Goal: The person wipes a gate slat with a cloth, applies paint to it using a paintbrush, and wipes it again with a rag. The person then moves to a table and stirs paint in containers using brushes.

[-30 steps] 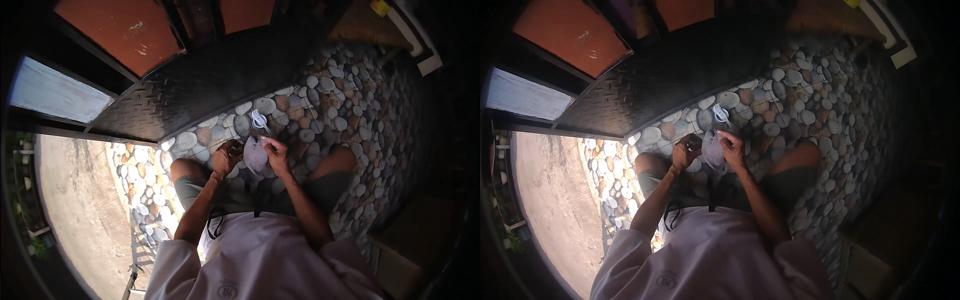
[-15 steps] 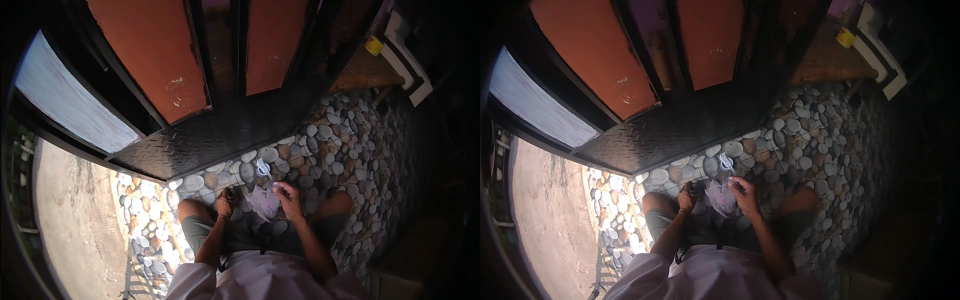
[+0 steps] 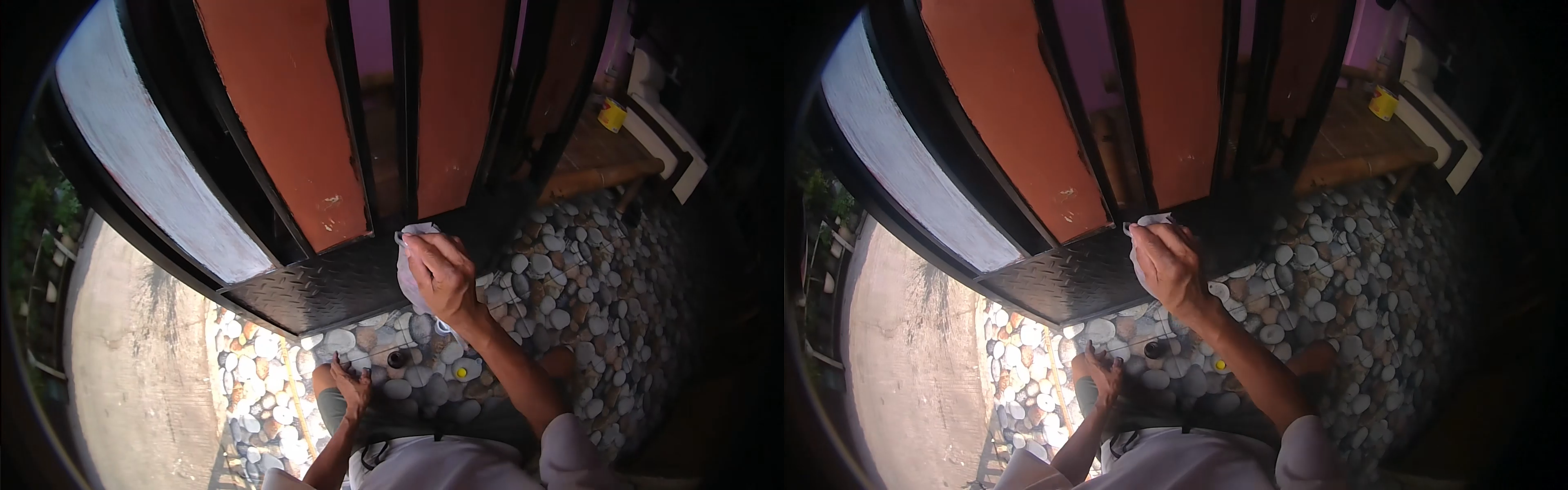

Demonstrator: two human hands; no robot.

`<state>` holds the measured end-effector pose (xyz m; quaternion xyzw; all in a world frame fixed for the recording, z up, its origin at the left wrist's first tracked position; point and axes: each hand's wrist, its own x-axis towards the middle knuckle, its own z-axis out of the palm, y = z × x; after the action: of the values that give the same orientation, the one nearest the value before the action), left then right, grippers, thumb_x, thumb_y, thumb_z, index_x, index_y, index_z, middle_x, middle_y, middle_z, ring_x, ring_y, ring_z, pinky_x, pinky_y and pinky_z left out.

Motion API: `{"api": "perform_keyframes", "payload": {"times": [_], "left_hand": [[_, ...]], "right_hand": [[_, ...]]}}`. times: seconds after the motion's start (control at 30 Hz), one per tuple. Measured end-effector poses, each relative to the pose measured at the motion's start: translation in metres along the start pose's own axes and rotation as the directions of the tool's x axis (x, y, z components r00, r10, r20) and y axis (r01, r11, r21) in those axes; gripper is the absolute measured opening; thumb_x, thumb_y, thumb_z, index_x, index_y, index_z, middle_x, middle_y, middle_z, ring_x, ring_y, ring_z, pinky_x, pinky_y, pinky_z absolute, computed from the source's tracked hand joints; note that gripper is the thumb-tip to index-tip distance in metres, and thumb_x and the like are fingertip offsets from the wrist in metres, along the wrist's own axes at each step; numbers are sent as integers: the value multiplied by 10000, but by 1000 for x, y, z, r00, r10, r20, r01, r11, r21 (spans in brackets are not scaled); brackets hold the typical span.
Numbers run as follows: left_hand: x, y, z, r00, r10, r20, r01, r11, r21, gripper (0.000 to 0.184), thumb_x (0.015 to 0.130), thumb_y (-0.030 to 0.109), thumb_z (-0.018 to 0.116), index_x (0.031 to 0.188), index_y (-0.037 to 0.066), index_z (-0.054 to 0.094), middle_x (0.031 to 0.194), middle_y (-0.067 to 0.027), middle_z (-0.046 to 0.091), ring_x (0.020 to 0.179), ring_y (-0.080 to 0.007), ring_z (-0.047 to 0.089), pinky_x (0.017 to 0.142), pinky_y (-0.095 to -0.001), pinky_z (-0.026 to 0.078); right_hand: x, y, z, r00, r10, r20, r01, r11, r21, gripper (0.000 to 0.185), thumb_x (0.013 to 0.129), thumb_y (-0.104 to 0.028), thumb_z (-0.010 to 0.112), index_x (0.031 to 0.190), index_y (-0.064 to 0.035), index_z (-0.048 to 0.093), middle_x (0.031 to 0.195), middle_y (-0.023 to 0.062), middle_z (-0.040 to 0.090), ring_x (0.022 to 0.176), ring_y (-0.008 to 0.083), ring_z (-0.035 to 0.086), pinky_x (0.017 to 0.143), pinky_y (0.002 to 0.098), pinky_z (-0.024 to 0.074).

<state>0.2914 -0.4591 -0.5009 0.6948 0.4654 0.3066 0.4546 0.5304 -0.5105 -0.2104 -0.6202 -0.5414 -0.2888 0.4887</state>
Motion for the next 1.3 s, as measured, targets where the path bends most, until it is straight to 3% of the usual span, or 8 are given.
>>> {"api": "perform_keyframes", "payload": {"times": [0.1,0.27,0.47,0.7,0.77,0.83,0.97,1.3], "left_hand": [[-9,36,-52,985,-112,-130,80,969,-233,798,727,118,655,1392,13,227,1288,-232,351,1124,-338,458,918,-414,421],[-18,-50,-96,937,8,-350,-31,998,-60,722,772,131,614,1388,21,254,1304,-239,363,1078,-326,496,895,-415,438],[-34,-47,-106,906,-149,-395,79,979,-187,654,778,88,598,1347,-28,295,1291,-227,391,1019,-279,524,850,-372,448],[-23,54,-73,974,-6,-228,-39,981,-191,465,830,68,577,1262,-13,425,1142,-169,532,961,-256,570,818,-344,473],[-9,96,-60,1000,1,29,5,979,-203,512,870,215,609,1271,-28,404,1215,-209,491,1054,-286,548,850,-384,482],[11,126,-35,967,245,-72,-254,946,-203,444,840,132,638,1227,-7,470,1058,-153,568,979,-247,571,848,-345,467],[29,205,-17,925,374,-70,-377,877,-297,543,842,127,645,1305,6,388,1186,-178,504,1036,-255,562,879,-355,465],[-1,119,-33,960,281,0,-267,911,-315,566,810,115,658,1283,-38,387,1184,-203,506,938,-240,598,790,-343,507]], "right_hand": [[30,2,20,988,-143,-59,142,990,-19,249,748,14,637,995,-6,611,818,81,587,758,226,581,699,344,435],[44,17,40,976,-216,-31,213,975,-65,246,750,22,652,991,1,606,793,81,582,710,234,579,645,348,433],[73,16,41,966,-255,-31,251,963,-103,234,741,44,643,971,11,612,791,84,584,715,236,582,626,344,425],[54,21,47,967,-250,37,253,952,-175,231,721,34,658,949,13,627,756,80,563,689,234,573,607,343,428],[62,18,43,971,-237,8,236,959,-158,221,724,33,657,942,9,629,751,83,562,680,238,573,599,344,429],[76,13,38,968,-242,-69,231,963,-136,203,731,26,659,929,-4,632,739,86,560,659,249,572,578,349,429],[90,8,33,968,-246,-57,236,961,-146,170,745,14,661,909,-10,626,737,78,558,665,240,575,583,348,432],[171,-6,7,927,-322,-193,310,947,-90,150,759,20,637,907,18,614,721,97,537,649,263,558,589,365,437]]}}
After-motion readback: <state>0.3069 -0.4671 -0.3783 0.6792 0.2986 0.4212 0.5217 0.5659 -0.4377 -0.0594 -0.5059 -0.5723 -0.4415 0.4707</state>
